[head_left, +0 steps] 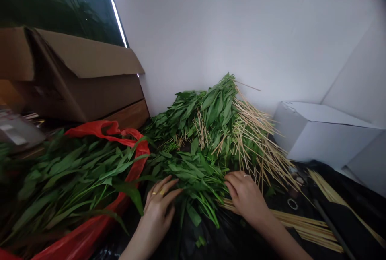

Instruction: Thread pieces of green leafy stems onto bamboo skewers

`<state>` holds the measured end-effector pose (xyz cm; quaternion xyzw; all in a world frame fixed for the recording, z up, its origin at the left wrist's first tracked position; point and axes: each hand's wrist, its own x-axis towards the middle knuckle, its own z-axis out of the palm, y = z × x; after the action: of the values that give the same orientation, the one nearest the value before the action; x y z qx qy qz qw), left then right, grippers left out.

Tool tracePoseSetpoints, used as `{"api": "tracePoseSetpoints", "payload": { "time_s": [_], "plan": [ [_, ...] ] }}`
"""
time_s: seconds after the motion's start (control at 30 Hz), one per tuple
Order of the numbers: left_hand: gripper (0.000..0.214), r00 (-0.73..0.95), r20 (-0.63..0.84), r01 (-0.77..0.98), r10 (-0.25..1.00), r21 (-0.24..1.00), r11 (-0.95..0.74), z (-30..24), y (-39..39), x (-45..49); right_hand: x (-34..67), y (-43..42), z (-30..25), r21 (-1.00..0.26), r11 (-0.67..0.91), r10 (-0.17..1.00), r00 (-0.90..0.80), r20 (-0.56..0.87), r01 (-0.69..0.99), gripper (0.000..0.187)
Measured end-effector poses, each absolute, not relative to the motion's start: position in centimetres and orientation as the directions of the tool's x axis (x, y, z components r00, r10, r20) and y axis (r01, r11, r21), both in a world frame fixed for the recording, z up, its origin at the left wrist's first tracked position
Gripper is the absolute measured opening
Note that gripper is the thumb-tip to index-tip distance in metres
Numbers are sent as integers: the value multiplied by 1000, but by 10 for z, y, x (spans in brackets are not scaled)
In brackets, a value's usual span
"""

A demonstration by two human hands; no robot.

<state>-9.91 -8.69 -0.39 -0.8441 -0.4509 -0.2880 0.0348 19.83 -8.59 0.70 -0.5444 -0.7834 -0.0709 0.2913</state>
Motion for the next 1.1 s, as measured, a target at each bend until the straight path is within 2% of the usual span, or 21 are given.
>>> {"api": "tracePoseSetpoints", "payload": {
  "time_s": [0.13, 0.23, 0.27, 0.33, 0.4, 0.43, 0.47, 0.53, 0.6, 0.67, 0.83, 1.1],
  "plan": [
    [35, 390, 545, 766, 742, 255, -590, -4, -98, -104, 186, -82, 0, -139, 372, 827, -259, 499, 918, 20],
    [31, 383, 561, 751, 734, 274, -601, -4, -99, -105, 184, -82, 6, -188, 381, 801, -222, 556, 905, 20],
    [30, 373, 573, 749, 730, 279, -602, -3, -99, -104, 183, -82, 12, -250, 389, 785, -176, 594, 887, 17],
    [28, 345, 592, 745, 729, 300, -596, 3, -98, -101, 181, -84, 28, -466, 403, 777, -26, 629, 788, 13],
    [26, 310, 592, 734, 744, 348, -583, 10, -99, -95, 177, -84, 43, -727, 382, 853, 86, 515, 570, 15],
    [26, 295, 585, 725, 756, 379, -576, 14, -100, -91, 174, -84, 48, -830, 355, 900, 84, 428, 431, 17],
    [26, 285, 573, 712, 768, 409, -570, 18, -101, -87, 170, -83, 51, -904, 309, 939, 53, 339, 295, 20],
    [22, 289, 542, 684, 789, 460, -567, 24, -104, -80, 164, -81, 48, -974, 209, 977, -46, 206, 87, 25],
    [16, 327, 504, 660, 800, 483, -575, 27, -106, -76, 159, -79, 38, -991, 132, 985, -110, 133, -18, 29],
    [21, 345, 480, 656, 806, 491, -573, 29, -108, -76, 156, -77, 25, -993, 95, 986, -131, 103, -66, 31],
    [27, 243, 488, 686, 838, 524, -504, 34, -107, -74, 158, -79, 9, -994, 46, 984, -167, 62, -103, 33],
    [17, 115, 693, 633, 712, 502, -590, 56, -97, -64, 163, -82, 8, -986, 91, 976, -184, 116, -138, 31]
  ]
}}
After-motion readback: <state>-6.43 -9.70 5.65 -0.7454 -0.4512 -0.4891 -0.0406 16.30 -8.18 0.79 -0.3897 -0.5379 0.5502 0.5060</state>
